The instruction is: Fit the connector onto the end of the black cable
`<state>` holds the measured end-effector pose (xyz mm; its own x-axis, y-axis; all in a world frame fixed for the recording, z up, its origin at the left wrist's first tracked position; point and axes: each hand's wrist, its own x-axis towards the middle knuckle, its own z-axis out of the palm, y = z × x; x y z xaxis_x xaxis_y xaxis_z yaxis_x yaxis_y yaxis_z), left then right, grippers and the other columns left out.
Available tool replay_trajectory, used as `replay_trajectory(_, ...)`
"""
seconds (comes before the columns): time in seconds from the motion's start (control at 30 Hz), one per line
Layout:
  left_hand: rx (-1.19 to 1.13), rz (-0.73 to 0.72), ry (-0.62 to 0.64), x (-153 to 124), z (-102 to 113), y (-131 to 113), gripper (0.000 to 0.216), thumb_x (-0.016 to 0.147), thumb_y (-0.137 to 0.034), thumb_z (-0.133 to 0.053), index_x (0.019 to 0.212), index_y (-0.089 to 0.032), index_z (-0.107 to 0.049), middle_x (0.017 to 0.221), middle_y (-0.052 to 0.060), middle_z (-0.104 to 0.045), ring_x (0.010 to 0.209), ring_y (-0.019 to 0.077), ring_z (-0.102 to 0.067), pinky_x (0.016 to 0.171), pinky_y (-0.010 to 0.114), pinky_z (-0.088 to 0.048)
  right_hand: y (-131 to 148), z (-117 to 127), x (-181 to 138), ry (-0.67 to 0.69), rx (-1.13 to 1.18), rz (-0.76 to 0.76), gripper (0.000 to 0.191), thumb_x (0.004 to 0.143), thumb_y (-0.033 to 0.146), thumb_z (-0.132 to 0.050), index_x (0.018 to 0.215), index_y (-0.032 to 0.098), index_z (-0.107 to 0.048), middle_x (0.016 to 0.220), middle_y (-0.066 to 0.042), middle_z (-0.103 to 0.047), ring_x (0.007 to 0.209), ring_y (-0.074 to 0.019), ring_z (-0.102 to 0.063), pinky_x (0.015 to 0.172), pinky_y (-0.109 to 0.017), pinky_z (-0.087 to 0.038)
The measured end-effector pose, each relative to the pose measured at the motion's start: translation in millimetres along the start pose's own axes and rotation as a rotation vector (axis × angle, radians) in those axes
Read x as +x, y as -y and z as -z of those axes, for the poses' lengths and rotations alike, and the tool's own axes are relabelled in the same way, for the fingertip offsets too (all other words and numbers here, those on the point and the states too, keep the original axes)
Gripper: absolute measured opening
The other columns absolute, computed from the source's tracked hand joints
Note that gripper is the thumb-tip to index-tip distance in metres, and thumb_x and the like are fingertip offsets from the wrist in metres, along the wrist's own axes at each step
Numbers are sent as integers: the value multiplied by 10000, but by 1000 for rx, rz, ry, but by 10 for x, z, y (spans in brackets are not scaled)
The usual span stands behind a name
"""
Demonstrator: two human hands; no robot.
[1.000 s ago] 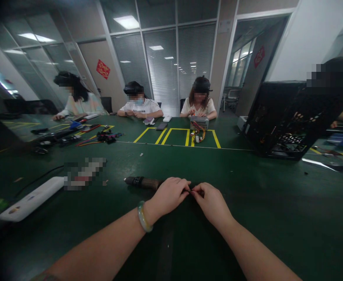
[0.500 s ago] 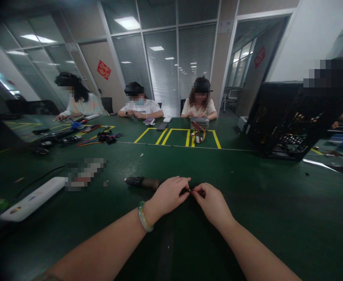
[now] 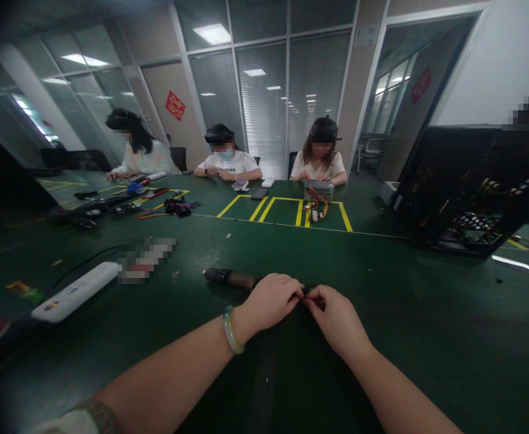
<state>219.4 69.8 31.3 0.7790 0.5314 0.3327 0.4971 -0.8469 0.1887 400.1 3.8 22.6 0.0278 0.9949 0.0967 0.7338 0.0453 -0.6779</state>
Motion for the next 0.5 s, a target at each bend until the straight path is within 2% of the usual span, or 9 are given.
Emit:
replay_trajectory(0.17, -11, -12, 2, -13, 23, 15, 131, 910, -310, -604, 988, -205, -613, 1025, 22, -653, 997, 194, -598, 921, 361, -432, -20, 13, -1, 9, 18, -13, 116, 878, 311, -576, 924, 249, -663, 926, -7, -677, 818, -190, -636, 668, -279, -500)
replay_trajectory(0.37, -47, 23, -7, 5, -12, 13, 73, 914, -259, -590, 954, -216, -633, 994, 9, -667, 979, 193, -606, 918, 363, -430, -39, 24, 5, 15, -7, 4, 124, 899, 294, -544, 943, 245, -649, 970, -17, -659, 851, -195, -631, 688, -290, -512)
replay_trajectory(0.5, -60, 39, -18, 15, -46, 5, 64, 900, -236, -602, 938, -206, -645, 978, 19, -672, 970, 203, -605, 900, 369, -436, -5, 6, -2, -23, -85, 68, 125, 897, 255, -536, 925, 239, -657, 956, -22, -654, 853, -199, -625, 708, -304, -503)
